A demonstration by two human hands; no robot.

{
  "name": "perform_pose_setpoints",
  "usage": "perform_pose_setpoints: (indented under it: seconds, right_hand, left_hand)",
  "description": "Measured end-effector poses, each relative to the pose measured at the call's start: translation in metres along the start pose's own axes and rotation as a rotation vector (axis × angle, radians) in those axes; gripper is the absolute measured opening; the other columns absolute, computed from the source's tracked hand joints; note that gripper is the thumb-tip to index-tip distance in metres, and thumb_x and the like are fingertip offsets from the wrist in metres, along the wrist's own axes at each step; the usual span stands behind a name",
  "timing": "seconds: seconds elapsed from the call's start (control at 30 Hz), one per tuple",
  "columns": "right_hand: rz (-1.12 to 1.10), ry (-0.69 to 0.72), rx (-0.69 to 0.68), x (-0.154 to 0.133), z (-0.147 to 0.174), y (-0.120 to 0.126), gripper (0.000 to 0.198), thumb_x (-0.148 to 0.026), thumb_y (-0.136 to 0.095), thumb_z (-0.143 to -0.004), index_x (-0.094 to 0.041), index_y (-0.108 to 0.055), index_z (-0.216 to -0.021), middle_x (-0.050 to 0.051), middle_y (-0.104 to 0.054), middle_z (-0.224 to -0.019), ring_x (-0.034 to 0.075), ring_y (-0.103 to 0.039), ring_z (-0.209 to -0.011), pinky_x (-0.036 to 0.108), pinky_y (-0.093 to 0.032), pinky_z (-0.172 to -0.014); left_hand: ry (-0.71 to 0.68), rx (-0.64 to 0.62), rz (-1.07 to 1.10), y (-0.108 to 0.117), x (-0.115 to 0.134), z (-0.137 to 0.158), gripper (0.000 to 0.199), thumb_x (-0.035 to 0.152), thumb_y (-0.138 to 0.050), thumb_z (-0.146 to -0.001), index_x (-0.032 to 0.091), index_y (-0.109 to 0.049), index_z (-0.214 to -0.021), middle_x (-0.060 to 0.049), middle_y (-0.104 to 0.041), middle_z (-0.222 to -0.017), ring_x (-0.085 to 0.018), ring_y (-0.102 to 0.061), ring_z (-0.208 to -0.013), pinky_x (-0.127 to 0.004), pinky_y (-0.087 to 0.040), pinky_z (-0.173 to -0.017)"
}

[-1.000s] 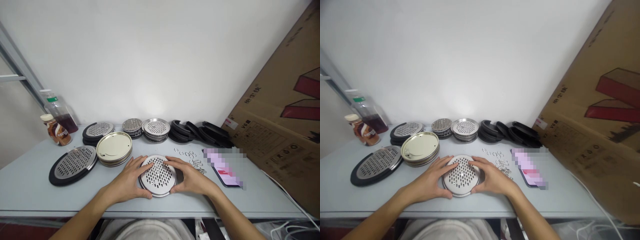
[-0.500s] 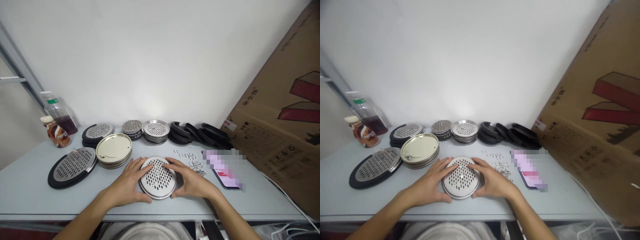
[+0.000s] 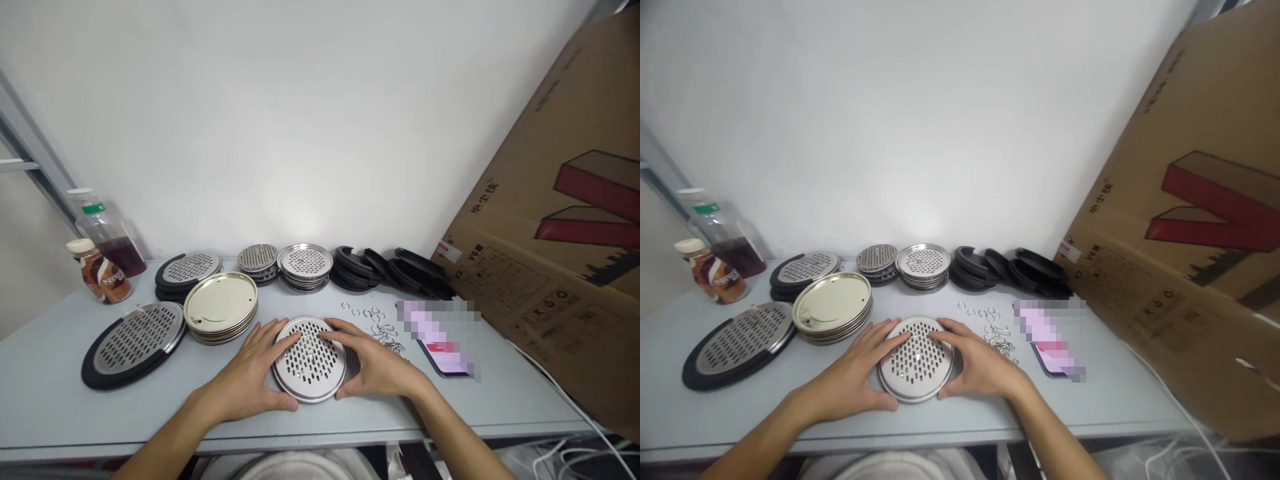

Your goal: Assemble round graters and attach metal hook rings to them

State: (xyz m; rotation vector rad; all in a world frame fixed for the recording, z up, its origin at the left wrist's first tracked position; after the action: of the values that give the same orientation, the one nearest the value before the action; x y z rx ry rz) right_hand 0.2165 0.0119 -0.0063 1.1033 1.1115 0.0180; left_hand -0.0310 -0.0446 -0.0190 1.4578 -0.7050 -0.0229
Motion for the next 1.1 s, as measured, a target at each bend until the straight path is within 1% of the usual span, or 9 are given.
perform_pose_setpoints:
  seconds: [0.37, 0.47, 0.53, 0.6, 0.7, 0.77, 0.83, 0.97, 1.1]
  right_hand:
    - [-0.04, 0.026, -0.016, -0.002, 0.001, 0.005, 0.095, -0.044, -0.09, -0.057, -0.031, -0.051, -0.142, 0.009, -0.03, -0.16, 0.035, -0.033, -0.144, 0.05, -0.028, -0.118]
    - [-0.137, 0.022, 0.005, -0.003, 0.0, 0.033, 0.079, -0.046, -0.084, -0.068, -0.029, -0.055, -0.139, 0.01, -0.046, -0.151, 0.031, -0.049, -0.133, 0.046, -0.045, -0.107]
    - [-0.138, -0.054, 0.191, 0.004, -0.004, 0.067, 0.062, -0.048, -0.074, -0.079, -0.026, -0.059, -0.135, 0.011, -0.061, -0.135, 0.028, -0.064, -0.116, 0.042, -0.056, -0.092]
    - [0.014, -0.126, 0.451, 0.017, -0.007, 0.109, 0.044, -0.046, -0.066, -0.086, -0.023, -0.067, -0.123, 0.01, -0.071, -0.12, 0.026, -0.069, -0.102, 0.039, -0.056, -0.088]
    - [0.487, -0.34, 0.781, 0.044, -0.011, 0.164, 0.029, -0.034, -0.062, -0.087, -0.019, -0.073, -0.11, 0.009, -0.076, -0.101, 0.025, -0.07, -0.094, 0.036, -0.052, -0.09]
    - [0.826, -0.541, 0.765, 0.066, -0.015, 0.185, 0.032, -0.033, -0.057, -0.089, -0.017, -0.072, -0.113, 0.013, -0.074, -0.108, 0.029, -0.068, -0.102, 0.037, -0.051, -0.085]
    - [0.894, -0.602, 0.723, 0.087, -0.018, 0.197, 0.034, -0.034, -0.06, -0.088, -0.013, -0.073, -0.111, 0.019, -0.072, -0.107, 0.033, -0.067, -0.1, 0.038, -0.05, -0.079]
    - [0.947, -0.634, 0.65, 0.111, -0.02, 0.199, 0.029, -0.033, -0.058, -0.089, -0.014, -0.076, -0.099, 0.019, -0.073, -0.102, 0.031, -0.067, -0.092, 0.037, -0.047, -0.074]
    - [1.02, -0.585, 0.628, 0.111, -0.021, 0.195, 0.03, -0.023, -0.048, -0.093, -0.013, -0.076, -0.089, 0.02, -0.072, -0.098, 0.031, -0.063, -0.093, 0.039, -0.043, -0.075]
  left_hand:
    - [0.004, -0.006, 0.009, 0.002, 0.0, 0.0, 0.104, 0.062, -0.079, -0.069, 0.037, -0.026, -0.154, -0.006, -0.016, -0.165, -0.036, -0.014, -0.15, -0.06, -0.014, -0.12]
    - [0.012, -0.012, 0.018, 0.002, 0.0, 0.0, 0.104, 0.061, -0.08, -0.068, 0.038, -0.026, -0.154, -0.005, -0.016, -0.165, -0.036, -0.014, -0.151, -0.06, -0.013, -0.121]
    - [0.019, -0.018, 0.024, 0.002, 0.0, 0.001, 0.104, 0.061, -0.08, -0.068, 0.039, -0.026, -0.154, -0.004, -0.016, -0.166, -0.035, -0.014, -0.151, -0.06, -0.013, -0.121]
    - [0.025, -0.023, 0.025, 0.002, 0.001, 0.001, 0.103, 0.061, -0.08, -0.069, 0.04, -0.026, -0.154, -0.004, -0.015, -0.166, -0.035, -0.013, -0.151, -0.06, -0.012, -0.121]
    - [0.025, -0.02, 0.03, 0.002, 0.001, 0.002, 0.104, 0.061, -0.081, -0.068, 0.04, -0.026, -0.154, -0.004, -0.015, -0.166, -0.035, -0.013, -0.151, -0.06, -0.013, -0.121]
    - [0.019, -0.012, 0.036, 0.002, 0.001, 0.002, 0.104, 0.059, -0.081, -0.068, 0.04, -0.026, -0.154, -0.005, -0.016, -0.166, -0.036, -0.014, -0.151, -0.061, -0.013, -0.12]
    - [0.014, -0.01, 0.041, 0.002, 0.0, 0.001, 0.104, 0.058, -0.082, -0.068, 0.039, -0.026, -0.154, -0.006, -0.016, -0.165, -0.037, -0.014, -0.15, -0.062, -0.014, -0.12]
    - [0.01, -0.007, 0.052, 0.002, 0.0, 0.001, 0.104, 0.06, -0.081, -0.067, 0.039, -0.027, -0.154, -0.006, -0.017, -0.165, -0.037, -0.015, -0.15, -0.062, -0.015, -0.12]
    - [-0.009, 0.016, 0.055, 0.002, 0.0, 0.001, 0.103, 0.058, -0.081, -0.068, 0.039, -0.027, -0.154, -0.006, -0.018, -0.165, -0.037, -0.016, -0.15, -0.062, -0.015, -0.12]
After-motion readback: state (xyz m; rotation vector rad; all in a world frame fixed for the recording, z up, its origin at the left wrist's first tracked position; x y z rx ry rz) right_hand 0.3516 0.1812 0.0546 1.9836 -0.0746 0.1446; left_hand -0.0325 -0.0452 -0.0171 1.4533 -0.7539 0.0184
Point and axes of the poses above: each hand's wrist, its own z-axis away from the middle knuckle, its own y-axis out of the back of the hand, x = y × z, the point moved 4 cm from there along -z, towards the middle knuckle
